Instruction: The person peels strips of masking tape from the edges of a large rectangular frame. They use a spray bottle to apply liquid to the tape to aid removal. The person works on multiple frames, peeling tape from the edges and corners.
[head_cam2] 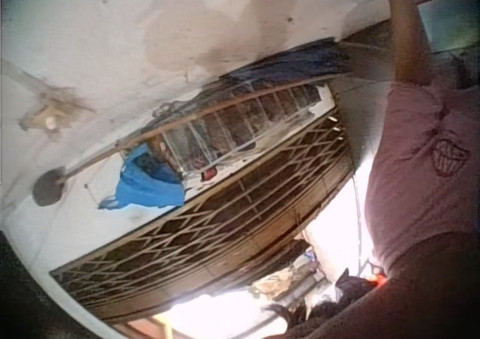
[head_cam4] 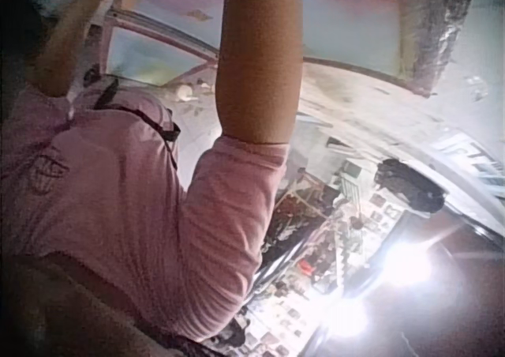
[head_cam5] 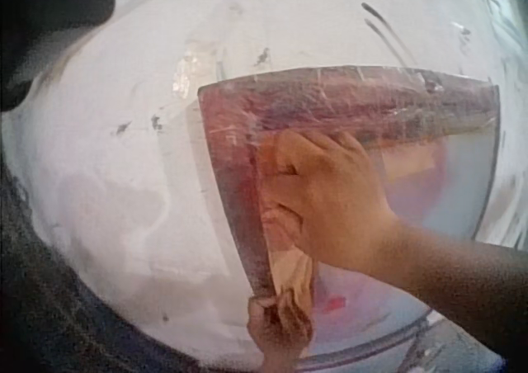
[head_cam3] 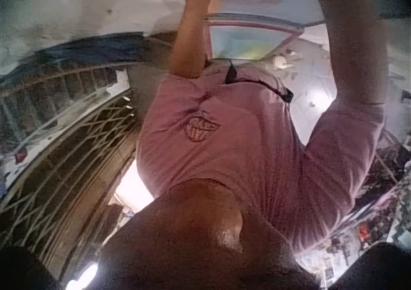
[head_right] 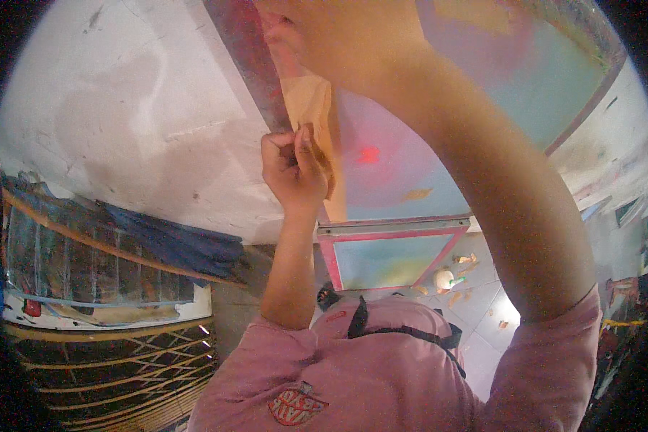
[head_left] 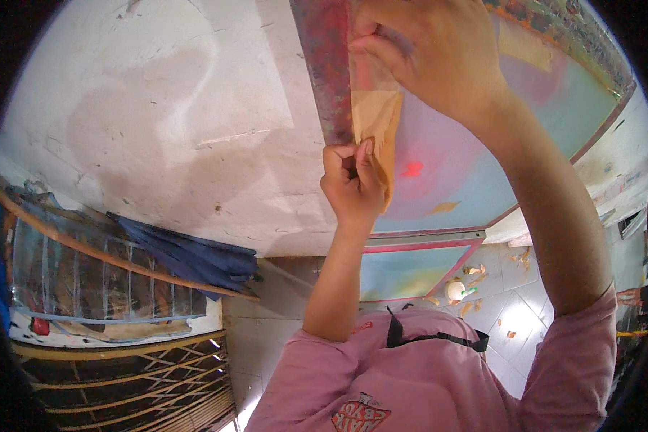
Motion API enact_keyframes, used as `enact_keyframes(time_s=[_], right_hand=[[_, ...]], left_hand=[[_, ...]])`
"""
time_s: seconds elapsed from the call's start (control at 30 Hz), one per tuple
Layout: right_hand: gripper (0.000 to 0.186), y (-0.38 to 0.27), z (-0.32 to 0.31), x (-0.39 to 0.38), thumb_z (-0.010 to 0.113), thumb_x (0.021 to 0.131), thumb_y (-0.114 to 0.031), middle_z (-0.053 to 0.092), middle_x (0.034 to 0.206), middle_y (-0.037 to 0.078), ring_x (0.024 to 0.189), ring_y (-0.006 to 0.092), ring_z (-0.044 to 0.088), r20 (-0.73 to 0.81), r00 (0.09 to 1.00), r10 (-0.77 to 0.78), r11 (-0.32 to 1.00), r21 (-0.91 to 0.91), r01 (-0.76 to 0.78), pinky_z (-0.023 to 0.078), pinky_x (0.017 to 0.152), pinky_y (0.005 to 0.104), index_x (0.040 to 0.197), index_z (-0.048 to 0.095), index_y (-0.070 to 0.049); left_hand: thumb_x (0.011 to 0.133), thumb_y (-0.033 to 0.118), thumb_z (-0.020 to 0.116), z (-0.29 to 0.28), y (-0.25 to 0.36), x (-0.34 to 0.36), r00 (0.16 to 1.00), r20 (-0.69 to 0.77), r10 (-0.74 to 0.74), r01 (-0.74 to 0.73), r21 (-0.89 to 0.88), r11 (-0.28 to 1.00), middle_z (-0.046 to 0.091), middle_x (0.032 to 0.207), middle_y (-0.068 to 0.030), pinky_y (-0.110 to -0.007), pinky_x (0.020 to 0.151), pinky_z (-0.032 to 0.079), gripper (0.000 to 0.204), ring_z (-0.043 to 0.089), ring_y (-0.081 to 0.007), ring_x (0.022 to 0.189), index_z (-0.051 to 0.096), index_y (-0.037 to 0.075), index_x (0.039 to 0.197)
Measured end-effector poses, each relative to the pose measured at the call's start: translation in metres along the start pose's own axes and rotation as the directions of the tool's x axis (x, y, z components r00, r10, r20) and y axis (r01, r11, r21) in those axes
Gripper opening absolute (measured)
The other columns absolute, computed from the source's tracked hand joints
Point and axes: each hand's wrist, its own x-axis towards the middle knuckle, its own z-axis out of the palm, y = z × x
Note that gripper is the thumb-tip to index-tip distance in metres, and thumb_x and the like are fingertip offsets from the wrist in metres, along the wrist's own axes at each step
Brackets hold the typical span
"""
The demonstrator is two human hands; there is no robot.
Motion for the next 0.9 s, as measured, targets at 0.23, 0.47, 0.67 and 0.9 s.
enact_keyframes(time_s=[0.23, 0.47, 0.67, 0.9], right_hand=[[0.012, -0.006, 0.002, -0.024, 0.067, 0.070, -0.019, 0.056, 0.086, 0.002, 0.075, 0.0155, 0.054, -0.123, 0.962, 0.244, 0.812, 0.569, -0.133, 0.040, 0.063, 0.0310, 0.074, 0.062, -0.009], [0.019, -0.028, 0.023, -0.088, 0.061, 0.079, -0.017, 0.052, 0.054, 0.009, 0.053, 0.0050, 0.048, 0.481, 0.594, 0.645, 0.443, 0.398, -0.803, 0.038, 0.047, 0.0245, 0.073, 0.061, 0.002], [0.020, -0.051, 0.051, -0.086, 0.059, 0.077, -0.022, 0.056, 0.059, 0.014, 0.053, 0.0246, 0.053, 0.332, 0.555, 0.763, 0.316, 0.558, -0.767, 0.042, 0.050, 0.0340, 0.075, 0.063, -0.003], [0.013, -0.055, 0.060, -0.093, 0.059, 0.079, -0.013, 0.057, 0.054, 0.008, 0.046, 0.0110, 0.048, 0.192, 0.630, 0.753, 0.426, 0.587, -0.688, 0.039, 0.046, 0.0269, 0.077, 0.062, 0.000]], left_hand=[[0.085, 0.001, 0.050, -0.003, -0.010, 0.003, 0.997, 0.074, -0.025, 0.023, 0.032, 0.999, 0.057, 0.073, -0.0050, -0.020, 0.063, 0.043, 0.004, 0.055, -0.0083, 0.068, 0.047, 0.000, 0.086], [0.080, -0.003, 0.054, -0.025, 0.017, 0.022, 0.864, 0.385, -0.324, 0.233, 0.265, 0.936, 0.061, 0.084, -0.0064, -0.019, 0.063, 0.041, 0.014, 0.055, -0.0112, 0.074, 0.059, 0.000, 0.093], [0.081, 0.028, 0.050, -0.020, 0.036, 0.050, 0.793, 0.485, 0.369, -0.608, 0.669, 0.427, 0.047, 0.124, -0.0004, -0.053, 0.095, 0.020, 0.041, 0.038, -0.0263, 0.116, 0.050, 0.016, 0.121], [0.077, 0.035, 0.049, -0.028, 0.036, 0.041, 0.791, 0.567, 0.229, -0.611, 0.715, 0.340, 0.032, 0.138, 0.0023, -0.062, 0.097, 0.006, 0.057, 0.023, -0.0262, 0.129, 0.038, 0.021, 0.131]])
